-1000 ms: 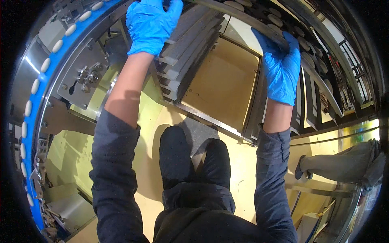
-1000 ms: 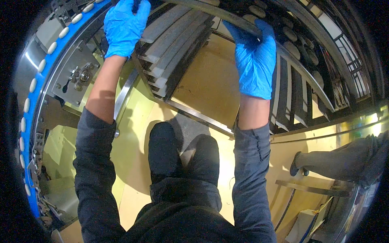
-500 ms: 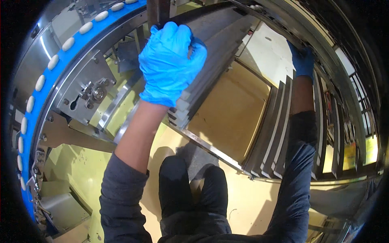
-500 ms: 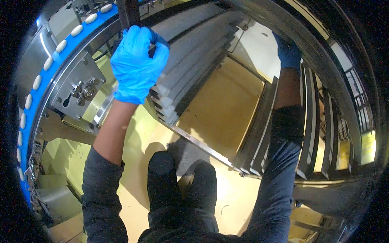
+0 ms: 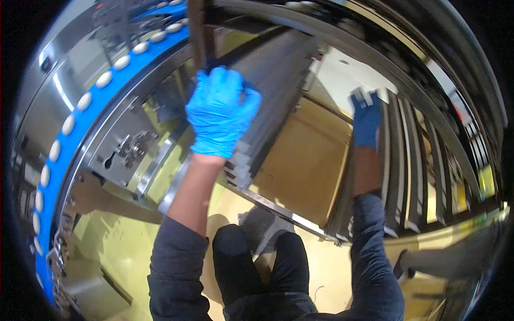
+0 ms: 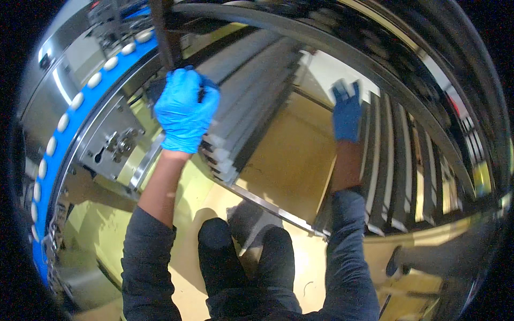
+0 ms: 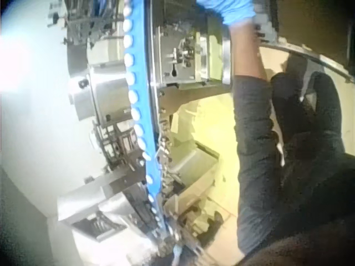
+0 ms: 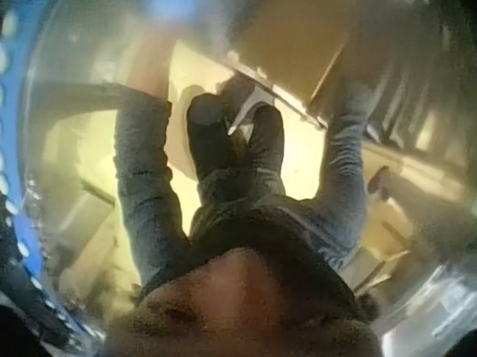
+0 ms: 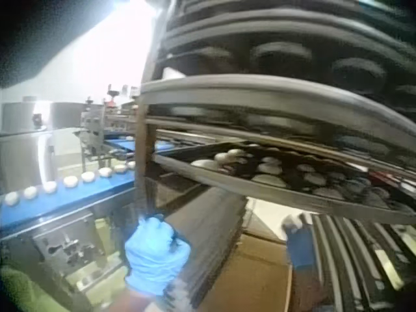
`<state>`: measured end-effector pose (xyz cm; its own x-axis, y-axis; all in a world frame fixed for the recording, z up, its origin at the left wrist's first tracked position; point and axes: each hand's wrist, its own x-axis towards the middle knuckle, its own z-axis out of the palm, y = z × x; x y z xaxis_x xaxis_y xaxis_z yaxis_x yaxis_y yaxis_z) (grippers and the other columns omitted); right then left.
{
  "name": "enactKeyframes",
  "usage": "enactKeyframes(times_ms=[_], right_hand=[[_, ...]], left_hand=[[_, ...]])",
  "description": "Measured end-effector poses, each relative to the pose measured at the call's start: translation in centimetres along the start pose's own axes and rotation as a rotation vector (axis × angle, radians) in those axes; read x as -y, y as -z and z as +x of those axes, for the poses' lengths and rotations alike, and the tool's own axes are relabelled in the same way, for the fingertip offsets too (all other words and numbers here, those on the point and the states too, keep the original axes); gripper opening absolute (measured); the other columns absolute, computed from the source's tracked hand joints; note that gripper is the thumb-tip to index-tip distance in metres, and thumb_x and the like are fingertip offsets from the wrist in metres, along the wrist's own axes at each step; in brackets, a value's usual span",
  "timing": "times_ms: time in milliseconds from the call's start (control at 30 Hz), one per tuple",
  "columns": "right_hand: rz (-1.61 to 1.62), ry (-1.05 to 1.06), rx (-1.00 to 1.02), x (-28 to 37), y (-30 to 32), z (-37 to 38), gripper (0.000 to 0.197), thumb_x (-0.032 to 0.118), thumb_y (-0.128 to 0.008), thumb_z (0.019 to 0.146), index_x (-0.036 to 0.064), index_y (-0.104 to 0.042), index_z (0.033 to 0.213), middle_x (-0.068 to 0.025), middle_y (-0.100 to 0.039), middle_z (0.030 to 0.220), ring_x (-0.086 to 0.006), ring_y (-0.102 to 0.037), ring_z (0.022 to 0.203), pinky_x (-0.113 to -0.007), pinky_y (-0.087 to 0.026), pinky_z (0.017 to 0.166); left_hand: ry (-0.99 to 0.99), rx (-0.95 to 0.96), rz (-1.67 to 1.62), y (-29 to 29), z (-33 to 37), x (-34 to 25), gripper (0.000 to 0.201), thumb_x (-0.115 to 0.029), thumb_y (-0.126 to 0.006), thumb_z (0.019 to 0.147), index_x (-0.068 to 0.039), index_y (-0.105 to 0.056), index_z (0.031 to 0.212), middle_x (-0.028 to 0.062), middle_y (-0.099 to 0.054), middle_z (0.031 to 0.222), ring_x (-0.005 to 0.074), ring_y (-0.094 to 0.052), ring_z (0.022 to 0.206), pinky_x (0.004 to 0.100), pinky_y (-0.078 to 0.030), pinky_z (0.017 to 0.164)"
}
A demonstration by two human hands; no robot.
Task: The person takes trays of dough balls from a conveyor belt, carries them to a rolling rack, and stacks them. The person repeats this process multiple times, loading the rack with trays of dough balls.
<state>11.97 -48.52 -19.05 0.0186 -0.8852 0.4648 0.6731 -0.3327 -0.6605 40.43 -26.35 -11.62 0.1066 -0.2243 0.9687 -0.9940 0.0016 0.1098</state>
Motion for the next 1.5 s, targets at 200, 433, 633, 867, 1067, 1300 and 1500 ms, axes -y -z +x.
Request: enactKeyframes(times_ms=[200,433,633,867,1067,1300,1500], right_hand=[[-0.424,-0.418,-0.008,1.7,-2.9,-13.9,0.028,0.021,-0.046,0.093,0.001,-0.056,0.11,-0.011,-0.062,0.094,-0.0188,-0.059,0.094,-0.032,-0.049,0.079],[-0.425,-1.027,0.071,4.8,-8.4,-35.0,0.033,0.032,-0.053,0.09,0.0017,-0.059,0.1,-0.0077,-0.058,0.097,-0.0147,-0.054,0.086,-0.028,-0.046,0.076],[-1.35,-1.023,1.289,29.8,-11.2,-54.7,0.061,0.04,-0.058,0.081,-0.0036,-0.049,0.122,-0.0252,-0.057,0.113,-0.0366,-0.055,0.106,-0.043,-0.043,0.092],[-1.099,-1.267,1.485,39.3,-16.1,-56.4,0.053,0.035,-0.059,0.081,-0.0045,-0.055,0.115,-0.0229,-0.06,0.11,-0.0338,-0.058,0.102,-0.04,-0.045,0.088],[-1.154,-1.464,1.583,35.4,-18.6,-56.5,0.032,0.03,-0.056,0.083,0.0008,-0.063,0.094,-0.0103,-0.061,0.071,-0.0185,-0.056,0.061,-0.031,-0.046,0.057],[-1.062,-0.759,2.26,31.0,-29.4,-68.7,0.038,0.035,-0.054,0.085,0.0004,-0.063,0.097,-0.015,-0.063,0.085,-0.0229,-0.06,0.074,-0.033,-0.048,0.067],[-0.808,-0.913,2.25,29.8,-45.4,-80.5,0.039,0.034,-0.053,0.085,-0.0011,-0.064,0.098,-0.0182,-0.065,0.091,-0.0263,-0.063,0.085,-0.035,-0.049,0.073]], left_hand=[[0.021,0.076,0.018,0.6,0.9,-1.0,0.012,-0.014,-0.062,0.072,-0.009,-0.051,0.07,0.0101,-0.05,0.071,0.0293,-0.054,0.064,0.0394,-0.044,0.055],[-0.083,0.652,0.033,9.0,6.2,-2.2,0.022,-0.024,-0.045,0.089,-0.011,-0.058,0.077,0.0102,-0.056,0.07,0.0276,-0.051,0.063,0.041,-0.041,0.063],[1.009,1.46,-0.494,38.9,0.6,-12.3,0.042,-0.043,-0.044,0.09,-0.008,-0.058,0.106,0.0176,-0.061,0.098,0.0317,-0.059,0.088,0.0424,-0.045,0.084],[1.357,1.509,-0.649,67.2,3.6,-22.8,0.051,-0.047,-0.046,0.085,-0.006,-0.059,0.113,0.0168,-0.061,0.108,0.0321,-0.057,0.101,0.0407,-0.045,0.087],[1.702,0.855,-0.042,80.4,-0.3,-22.1,0.048,-0.048,-0.048,0.085,-0.01,-0.057,0.114,0.0171,-0.064,0.099,0.0346,-0.06,0.095,0.0425,-0.046,0.085],[1.9,0.197,0.047,101.7,-6.1,-23.3,0.049,-0.047,-0.046,0.087,-0.007,-0.057,0.112,0.0145,-0.064,0.104,0.0316,-0.058,0.102,0.0393,-0.044,0.089],[2.081,-0.353,0.174,115.2,-10.7,-26.4,0.036,-0.034,-0.051,0.089,-0.004,-0.061,0.106,0.011,-0.065,0.095,0.0208,-0.061,0.09,0.032,-0.046,0.081]])
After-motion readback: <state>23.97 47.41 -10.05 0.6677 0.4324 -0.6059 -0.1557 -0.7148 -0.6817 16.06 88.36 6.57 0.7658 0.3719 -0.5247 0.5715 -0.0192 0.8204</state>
